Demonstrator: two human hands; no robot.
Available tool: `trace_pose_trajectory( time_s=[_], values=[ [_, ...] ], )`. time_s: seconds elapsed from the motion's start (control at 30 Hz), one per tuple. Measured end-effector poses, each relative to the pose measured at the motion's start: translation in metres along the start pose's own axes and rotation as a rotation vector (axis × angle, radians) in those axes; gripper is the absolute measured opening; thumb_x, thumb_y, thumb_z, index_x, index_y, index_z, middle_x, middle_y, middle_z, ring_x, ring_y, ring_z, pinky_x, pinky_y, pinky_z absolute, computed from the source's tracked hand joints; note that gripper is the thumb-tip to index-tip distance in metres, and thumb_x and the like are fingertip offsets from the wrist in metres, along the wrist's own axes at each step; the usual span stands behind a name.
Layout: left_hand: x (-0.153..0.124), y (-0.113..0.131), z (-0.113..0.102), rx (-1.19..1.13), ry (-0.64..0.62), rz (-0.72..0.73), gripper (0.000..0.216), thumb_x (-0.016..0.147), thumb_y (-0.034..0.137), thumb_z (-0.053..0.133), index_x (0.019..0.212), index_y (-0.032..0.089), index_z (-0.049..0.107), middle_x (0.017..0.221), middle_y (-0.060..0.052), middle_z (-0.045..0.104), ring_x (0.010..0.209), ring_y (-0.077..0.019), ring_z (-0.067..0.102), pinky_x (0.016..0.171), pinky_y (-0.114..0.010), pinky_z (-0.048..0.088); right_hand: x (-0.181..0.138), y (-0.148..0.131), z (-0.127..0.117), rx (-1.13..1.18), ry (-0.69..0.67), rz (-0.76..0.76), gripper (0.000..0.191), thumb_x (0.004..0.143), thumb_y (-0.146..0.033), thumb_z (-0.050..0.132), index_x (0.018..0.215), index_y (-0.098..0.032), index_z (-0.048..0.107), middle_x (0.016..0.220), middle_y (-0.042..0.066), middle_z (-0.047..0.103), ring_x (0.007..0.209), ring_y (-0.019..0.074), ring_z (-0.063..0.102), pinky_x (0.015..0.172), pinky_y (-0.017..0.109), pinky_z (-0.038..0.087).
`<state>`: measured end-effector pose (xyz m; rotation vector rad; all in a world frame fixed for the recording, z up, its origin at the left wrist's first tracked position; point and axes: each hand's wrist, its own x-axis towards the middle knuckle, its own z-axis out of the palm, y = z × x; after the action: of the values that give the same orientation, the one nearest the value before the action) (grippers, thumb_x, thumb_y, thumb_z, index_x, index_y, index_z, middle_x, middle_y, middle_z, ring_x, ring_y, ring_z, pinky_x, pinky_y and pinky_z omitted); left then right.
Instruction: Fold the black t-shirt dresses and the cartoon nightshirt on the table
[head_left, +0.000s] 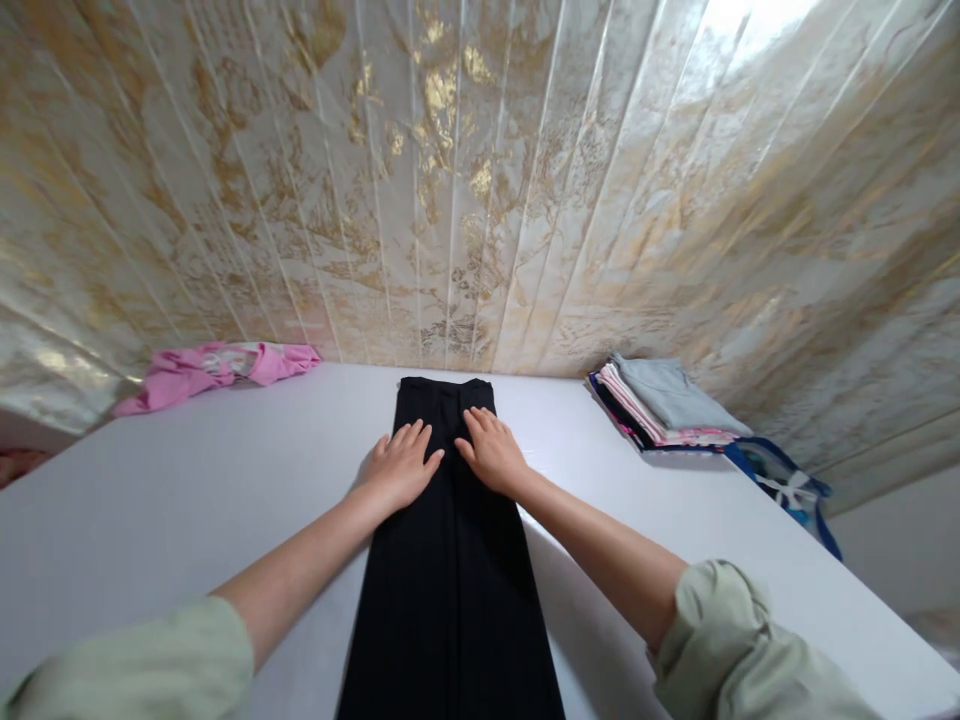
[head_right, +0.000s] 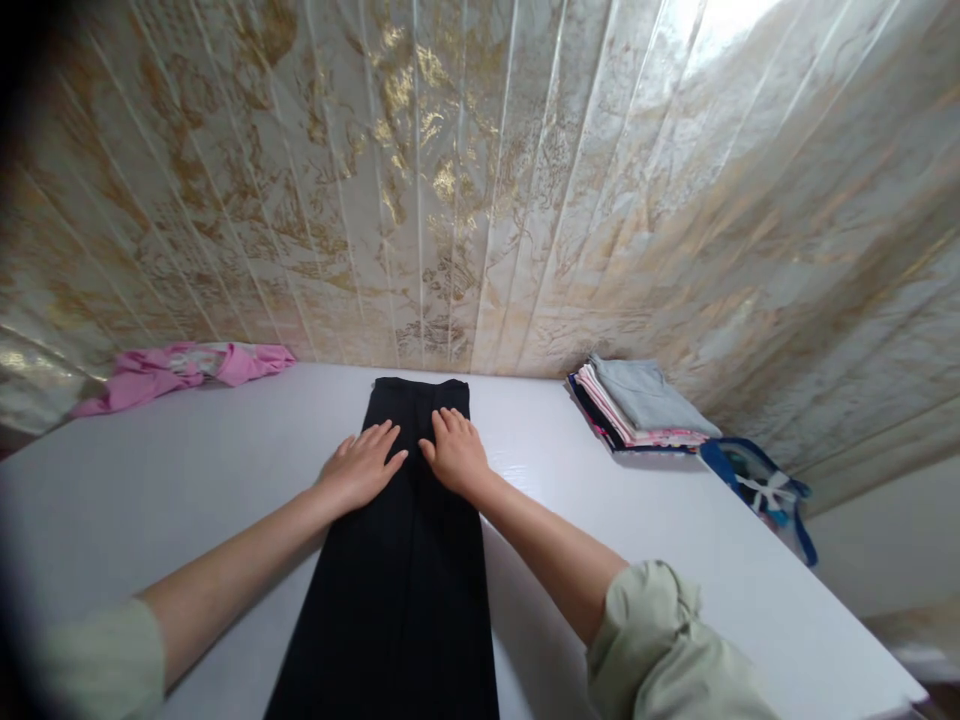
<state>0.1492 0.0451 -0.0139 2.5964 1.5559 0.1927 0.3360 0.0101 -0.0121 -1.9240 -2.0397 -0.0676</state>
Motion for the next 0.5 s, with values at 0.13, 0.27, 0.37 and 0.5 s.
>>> trace_pose_trajectory(
  time_s=[0.13, 0.27, 0.37, 0.5],
  values=[
    [0.004, 0.010, 0.011, 0.026, 0.023, -0.007, 0.062, 0.096, 0.051, 0.027, 0.149, 0.019, 0.035, 0.158, -0.007, 0.027, 0.146, -0.0270, 0.024, 0.116, -0.053, 0.021, -0.020, -0.009, 0.018, -0.035, -0.044, 0.106, 0.065, 0.097, -0.051, 0.040, 0.149, -0.011, 0.036, 0.155, 0.014, 0.033, 0.143, 0.0299, 0.027, 0.115, 0.044, 0.022],
    [0.019, 0.009, 0.011, 0.035, 0.029, 0.007, 0.063, 0.096, 0.051, 0.025, 0.149, 0.018, 0.034, 0.159, -0.006, 0.027, 0.146, -0.0255, 0.024, 0.117, -0.048, 0.021, -0.008, -0.004, 0.025, -0.035, -0.058, 0.151, 0.067, 0.098, -0.053, 0.036, 0.150, -0.011, 0.034, 0.156, 0.014, 0.030, 0.144, 0.0299, 0.024, 0.115, 0.045, 0.021],
    [0.030, 0.005, 0.011, 0.034, 0.034, 0.006, 0.062, 0.096, 0.049, 0.025, 0.149, 0.018, 0.035, 0.159, -0.006, 0.027, 0.146, -0.0258, 0.025, 0.116, -0.049, 0.021, 0.005, 0.001, 0.026, -0.020, -0.057, 0.153, 0.067, 0.098, -0.054, 0.035, 0.150, -0.012, 0.033, 0.156, 0.013, 0.031, 0.144, 0.0289, 0.023, 0.115, 0.045, 0.020],
    [0.045, -0.001, 0.013, 0.020, 0.044, 0.019, 0.063, 0.096, 0.050, 0.025, 0.149, 0.018, 0.035, 0.158, -0.007, 0.028, 0.146, -0.0258, 0.024, 0.116, -0.050, 0.021, 0.018, 0.008, 0.029, -0.020, -0.049, 0.174, 0.067, 0.098, -0.054, 0.036, 0.150, -0.013, 0.033, 0.156, 0.013, 0.030, 0.144, 0.0286, 0.023, 0.114, 0.044, 0.021]
  ],
)
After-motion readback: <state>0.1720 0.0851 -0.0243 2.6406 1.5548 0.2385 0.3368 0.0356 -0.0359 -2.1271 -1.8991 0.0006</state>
